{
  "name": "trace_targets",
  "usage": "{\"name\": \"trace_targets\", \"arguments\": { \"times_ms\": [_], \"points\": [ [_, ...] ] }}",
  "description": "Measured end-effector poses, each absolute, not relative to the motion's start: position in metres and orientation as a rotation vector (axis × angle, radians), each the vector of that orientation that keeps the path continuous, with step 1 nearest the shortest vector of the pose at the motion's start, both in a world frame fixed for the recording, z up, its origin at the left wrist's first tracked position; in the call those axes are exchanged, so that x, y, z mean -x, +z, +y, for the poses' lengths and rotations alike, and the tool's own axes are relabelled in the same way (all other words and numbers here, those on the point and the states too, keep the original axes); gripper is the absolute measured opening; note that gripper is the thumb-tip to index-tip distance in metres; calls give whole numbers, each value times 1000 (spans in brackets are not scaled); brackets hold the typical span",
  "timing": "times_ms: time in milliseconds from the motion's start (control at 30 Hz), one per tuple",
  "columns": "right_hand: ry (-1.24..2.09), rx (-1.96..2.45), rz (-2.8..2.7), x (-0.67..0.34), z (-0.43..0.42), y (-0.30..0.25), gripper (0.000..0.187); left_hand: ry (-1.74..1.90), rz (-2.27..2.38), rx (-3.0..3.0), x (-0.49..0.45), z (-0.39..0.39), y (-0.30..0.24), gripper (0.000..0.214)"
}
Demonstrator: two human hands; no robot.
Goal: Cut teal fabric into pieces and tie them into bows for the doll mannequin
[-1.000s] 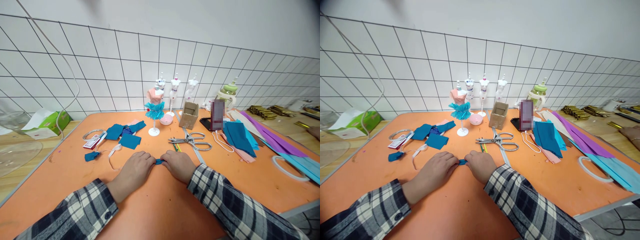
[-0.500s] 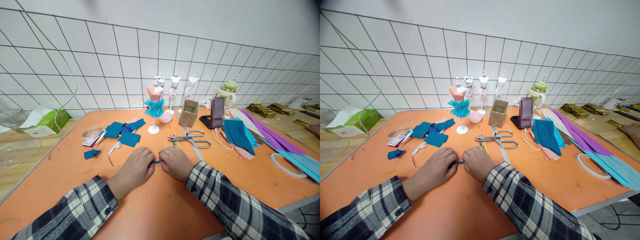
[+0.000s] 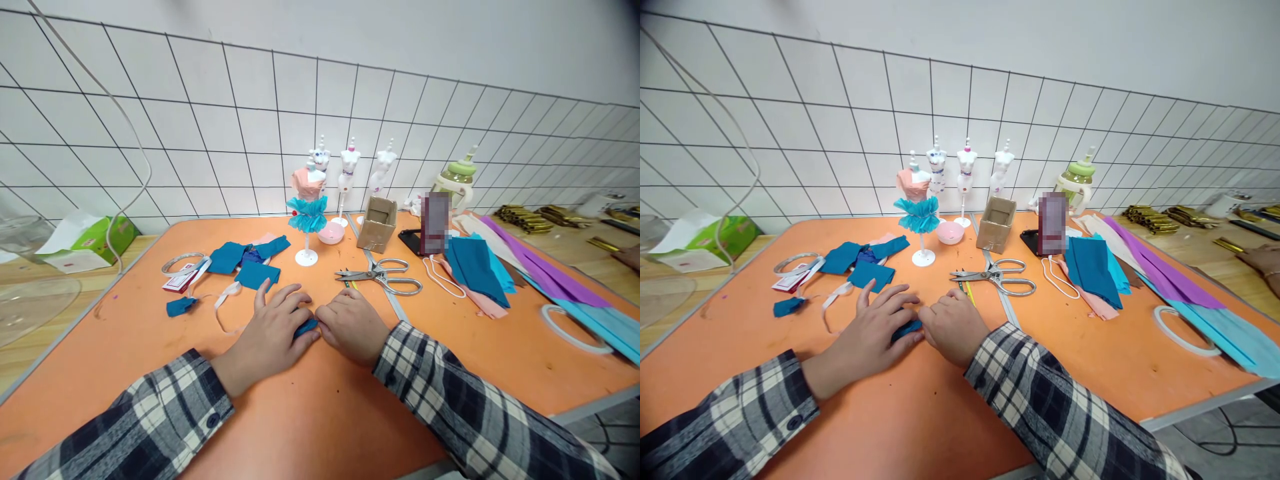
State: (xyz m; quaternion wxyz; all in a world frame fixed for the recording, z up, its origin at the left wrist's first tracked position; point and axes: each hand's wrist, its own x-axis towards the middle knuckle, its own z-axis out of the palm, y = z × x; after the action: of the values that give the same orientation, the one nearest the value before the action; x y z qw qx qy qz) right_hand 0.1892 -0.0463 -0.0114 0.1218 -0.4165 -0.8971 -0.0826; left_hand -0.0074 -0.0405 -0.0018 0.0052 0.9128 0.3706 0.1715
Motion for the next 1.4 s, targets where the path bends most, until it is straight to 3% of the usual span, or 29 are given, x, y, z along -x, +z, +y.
{"name": "trace_targets", "arguments": {
  "times_ms": [767, 967, 1167, 1400],
  "points": [
    [351, 1224, -2502, -194, -44, -8, 16, 597, 1055, -2721, 11, -34, 3, 24],
    [243, 1227, -2192, -219, -27, -3, 33, 778, 1085, -2530, 16, -25, -3, 21],
    [-216, 1703, -1847, -293, 5, 9, 27, 919, 1063, -2313, 15, -22, -3, 22],
    [-90, 1591, -2347, -339, 16, 2, 30, 925, 1111, -2200, 17, -21, -4, 24]
  ]
}}
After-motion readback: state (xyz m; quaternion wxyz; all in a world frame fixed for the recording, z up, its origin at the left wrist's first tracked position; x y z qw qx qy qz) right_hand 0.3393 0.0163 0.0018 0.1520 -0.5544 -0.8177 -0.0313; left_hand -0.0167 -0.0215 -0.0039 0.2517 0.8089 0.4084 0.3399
